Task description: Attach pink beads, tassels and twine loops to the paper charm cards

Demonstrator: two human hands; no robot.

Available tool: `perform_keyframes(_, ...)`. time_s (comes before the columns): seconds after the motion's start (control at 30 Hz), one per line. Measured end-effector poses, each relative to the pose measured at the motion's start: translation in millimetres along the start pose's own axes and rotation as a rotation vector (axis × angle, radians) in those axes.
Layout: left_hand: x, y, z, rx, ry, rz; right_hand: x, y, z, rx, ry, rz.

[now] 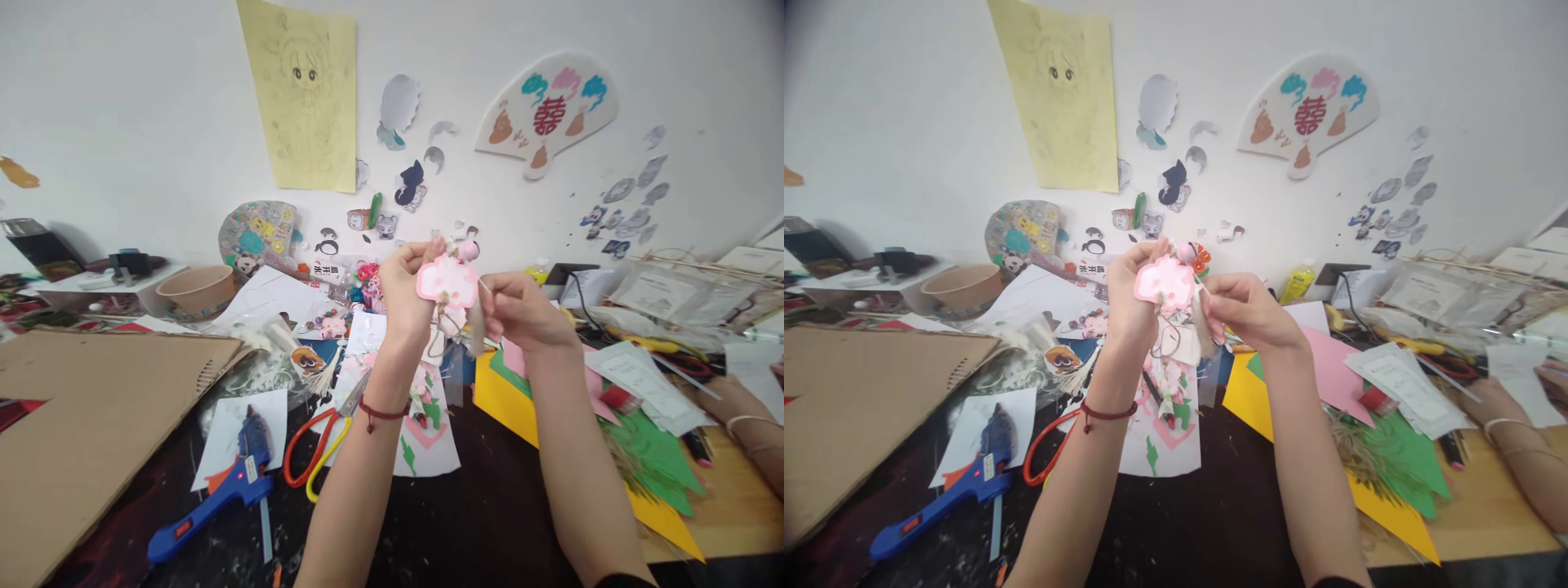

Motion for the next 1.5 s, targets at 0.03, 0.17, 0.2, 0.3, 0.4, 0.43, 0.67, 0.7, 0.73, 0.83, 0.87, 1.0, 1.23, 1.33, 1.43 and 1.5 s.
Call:
perform_keyframes(0.03,0.3,4.4,0.6,0.061,-0.026,0.038,-0.2,0.1,-1.2,0.024,0.018,0.0)
perform_keyframes(0.17,-2.8,30.0,11.0,0.395,-0.175,0.253,0.5,-1.2,-9.5,0.091,0.101,0.006)
perform_keyframes(0.2,-4.4,37.8,13.3,0.509,-0.19,0.313,1.2,-2.0,-12.7,0.102,0.117,0.003)
perform_keyframes(0.3,-7.9,55.3,18.6,0.854,-0.21,0.434,3.1,-3.1,-26.5,0.106,0.192,-0.007)
perform_keyframes(0.4,-6.0,52.7,18.7,1.004,-0.283,0.382,2.5,-5.5,-39.4,0.064,0.306,-0.032)
perform_keyframes(0.43,-4.8,49.2,17.1,1.014,-0.304,0.349,1.7,-7.7,-41.6,0.065,0.341,-0.055)
perform_keyframes(0.67,-8.1,11.2,23.9,0.772,-0.627,0.126,-4.1,-21.7,-35.2,0.004,0.415,-0.122)
perform_keyframes(0.7,-9.6,7.7,25.9,0.746,-0.664,0.105,-5.2,-23.2,-35.4,-0.01,0.426,-0.12)
perform_keyframes(0.73,-11.3,4.9,28.0,0.731,-0.696,0.091,-6.3,-24.4,-35.7,-0.01,0.437,-0.118)
perform_keyframes(0.83,-13.3,2.1,31.6,0.735,-0.708,0.092,-9.4,-27.3,-37.6,0.047,0.471,-0.113)
perform_keyframes(0.87,-11.9,5.0,31.1,0.753,-0.664,0.128,-10.4,-28.9,-37.9,0.068,0.481,-0.119)
perform_keyframes(1.0,-13.1,36.3,32.3,0.849,-0.443,0.479,-13.3,-39.3,-34.9,0.012,0.482,-0.16)
perform_keyframes(1.23,-25.7,30.2,51.3,1.059,-0.604,0.63,-18.4,-47.8,-30.2,-0.081,0.489,-0.18)
perform_keyframes(1.33,-20.4,24.2,47.2,1.041,-0.588,0.549,-20.3,-48.1,-32.9,-0.071,0.505,-0.18)
perform_keyframes(1.43,-9.3,24.2,33.2,0.928,-0.488,0.383,-22.1,-37.6,-46.7,0.045,0.563,-0.129)
perform_keyframes(1.5,-2.3,26.8,21.4,0.847,-0.402,0.284,-21.9,-22.0,-58.6,0.145,0.591,-0.047)
Point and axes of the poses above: each hand's wrist, its own x-axis towards the middle knuckle, its own z-axis out of the palm, y = z × x, the point moved 9 cm from there along x, towards the middle knuckle, and after that the axes turned 15 degrees about -x, right-handed, at the moved point
